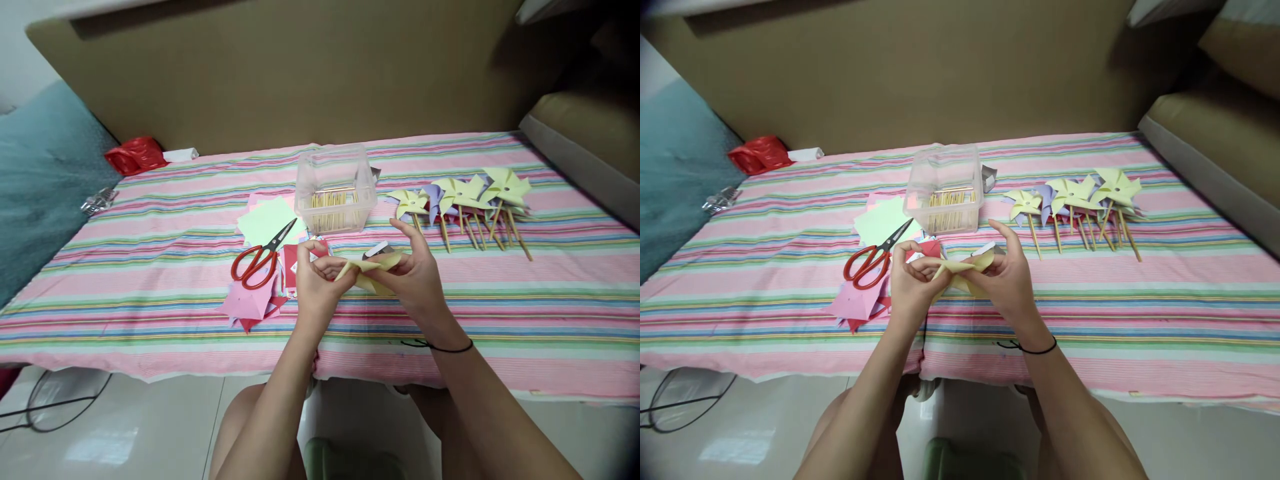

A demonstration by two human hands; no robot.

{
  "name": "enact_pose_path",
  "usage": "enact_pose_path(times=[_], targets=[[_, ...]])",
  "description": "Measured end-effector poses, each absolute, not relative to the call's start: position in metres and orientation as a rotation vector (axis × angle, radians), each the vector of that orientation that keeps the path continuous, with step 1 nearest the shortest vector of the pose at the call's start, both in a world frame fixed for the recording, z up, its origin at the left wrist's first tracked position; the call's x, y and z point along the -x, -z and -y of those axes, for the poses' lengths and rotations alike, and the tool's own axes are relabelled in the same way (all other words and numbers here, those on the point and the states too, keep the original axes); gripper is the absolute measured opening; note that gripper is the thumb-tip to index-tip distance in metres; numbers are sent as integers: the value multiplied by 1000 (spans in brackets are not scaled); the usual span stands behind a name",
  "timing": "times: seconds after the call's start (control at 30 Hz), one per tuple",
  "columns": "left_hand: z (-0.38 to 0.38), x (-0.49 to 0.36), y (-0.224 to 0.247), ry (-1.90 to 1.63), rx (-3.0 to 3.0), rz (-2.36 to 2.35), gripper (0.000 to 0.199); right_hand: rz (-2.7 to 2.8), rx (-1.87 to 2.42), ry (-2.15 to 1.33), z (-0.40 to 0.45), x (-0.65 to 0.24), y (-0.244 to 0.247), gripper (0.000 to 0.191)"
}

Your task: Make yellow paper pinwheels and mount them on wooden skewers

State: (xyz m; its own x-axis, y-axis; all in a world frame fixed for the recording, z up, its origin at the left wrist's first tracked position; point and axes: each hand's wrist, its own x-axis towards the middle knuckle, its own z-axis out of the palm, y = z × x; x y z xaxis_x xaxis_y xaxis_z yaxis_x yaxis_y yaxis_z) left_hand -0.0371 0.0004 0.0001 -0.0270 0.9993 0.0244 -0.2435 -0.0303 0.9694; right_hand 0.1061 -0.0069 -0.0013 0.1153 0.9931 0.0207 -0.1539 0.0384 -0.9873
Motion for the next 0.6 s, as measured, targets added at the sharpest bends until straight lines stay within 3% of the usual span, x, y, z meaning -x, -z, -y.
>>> enact_pose_path(times=[0.6], targets=[[-3,39,1,-1270,-892,-1042,59,912,1126,-1374,4,-107,6,113]])
